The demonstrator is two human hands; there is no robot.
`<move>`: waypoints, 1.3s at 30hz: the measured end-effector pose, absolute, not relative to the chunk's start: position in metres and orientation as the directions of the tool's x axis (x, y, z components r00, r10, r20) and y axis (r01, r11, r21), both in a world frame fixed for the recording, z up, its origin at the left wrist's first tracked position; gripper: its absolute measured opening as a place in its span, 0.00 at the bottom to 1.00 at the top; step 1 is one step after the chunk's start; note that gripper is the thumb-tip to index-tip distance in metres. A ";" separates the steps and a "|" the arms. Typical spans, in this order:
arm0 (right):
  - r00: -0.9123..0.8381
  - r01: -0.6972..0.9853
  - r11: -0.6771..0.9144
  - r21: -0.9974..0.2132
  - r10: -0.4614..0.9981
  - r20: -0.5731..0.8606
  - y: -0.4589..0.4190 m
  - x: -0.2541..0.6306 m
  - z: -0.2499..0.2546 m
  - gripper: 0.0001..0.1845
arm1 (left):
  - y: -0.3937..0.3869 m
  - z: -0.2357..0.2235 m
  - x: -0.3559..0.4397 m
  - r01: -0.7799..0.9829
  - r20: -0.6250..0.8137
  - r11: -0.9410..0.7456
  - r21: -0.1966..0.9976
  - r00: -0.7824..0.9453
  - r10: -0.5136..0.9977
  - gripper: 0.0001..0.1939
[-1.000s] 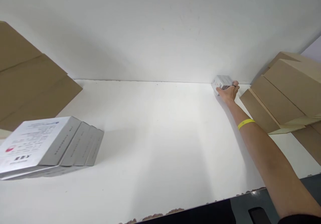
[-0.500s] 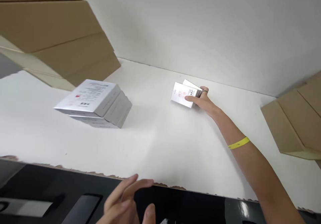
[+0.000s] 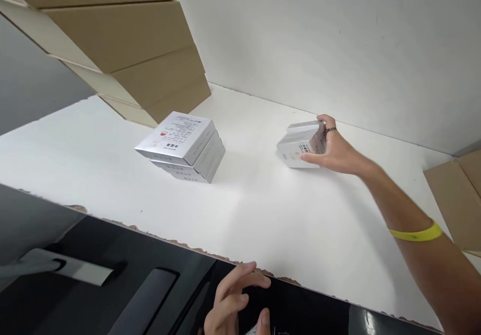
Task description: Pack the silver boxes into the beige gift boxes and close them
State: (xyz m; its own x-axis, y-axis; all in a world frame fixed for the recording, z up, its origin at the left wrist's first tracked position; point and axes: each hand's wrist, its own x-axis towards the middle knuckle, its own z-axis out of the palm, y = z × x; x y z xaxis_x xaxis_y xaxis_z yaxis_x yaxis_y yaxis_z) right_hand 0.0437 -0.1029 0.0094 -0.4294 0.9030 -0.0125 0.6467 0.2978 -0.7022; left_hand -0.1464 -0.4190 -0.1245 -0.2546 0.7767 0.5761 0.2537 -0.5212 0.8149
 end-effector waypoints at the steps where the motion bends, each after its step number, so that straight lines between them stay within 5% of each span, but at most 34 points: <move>1: -0.473 0.709 0.340 -0.618 0.879 -0.060 -0.102 0.053 0.019 0.62 | -0.418 -0.125 -0.146 0.242 0.574 -0.524 0.817 -0.244 0.782 0.29; 6: -0.622 0.772 0.580 -0.258 0.774 -0.121 -0.103 0.051 0.043 0.42 | -0.417 -0.127 -0.142 0.242 0.573 -0.525 0.816 -0.226 0.788 0.29; 9: -0.709 0.703 0.689 -0.174 0.699 -0.097 -0.096 0.023 0.036 0.38 | -0.421 -0.127 -0.143 0.286 0.576 -0.513 0.810 -0.221 0.787 0.27; 16: -0.788 0.616 0.775 -0.142 0.610 -0.086 -0.055 -0.022 0.015 0.45 | -0.429 -0.121 -0.137 0.245 0.484 -0.424 0.872 -0.297 0.823 0.21; 20: -0.750 0.661 0.738 -0.137 0.656 -0.083 -0.055 -0.021 0.022 0.46 | -0.430 -0.123 -0.139 0.230 0.517 -0.475 0.849 -0.182 0.836 0.25; 26: -0.709 0.685 0.729 -0.016 0.671 0.214 -0.084 -0.052 0.007 0.46 | -0.441 -0.124 -0.143 0.227 0.554 -0.513 0.828 -0.197 0.809 0.26; 30: -0.781 0.593 0.805 0.034 0.564 0.269 -0.111 -0.074 -0.011 0.44 | -0.453 -0.122 -0.143 0.273 0.569 -0.510 0.816 -0.218 0.793 0.25; 35: -0.811 0.513 0.855 0.078 0.453 0.370 -0.133 -0.048 0.020 0.27 | -0.457 -0.123 -0.136 0.308 0.561 -0.490 0.815 -0.210 0.801 0.25; 39: -0.664 0.589 0.805 -0.068 0.530 0.527 -0.135 -0.009 0.045 0.29 | -0.453 -0.121 -0.123 0.344 0.609 -0.537 0.770 -0.148 0.779 0.26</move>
State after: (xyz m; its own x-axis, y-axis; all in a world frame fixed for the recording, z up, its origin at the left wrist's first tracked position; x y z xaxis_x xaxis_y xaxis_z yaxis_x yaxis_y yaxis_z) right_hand -0.0085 -0.1355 0.0454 -0.6639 0.5302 0.5274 0.5890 0.8053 -0.0682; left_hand -0.1228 -0.4529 -0.1205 -0.1476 0.7790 0.6094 0.3437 -0.5374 0.7701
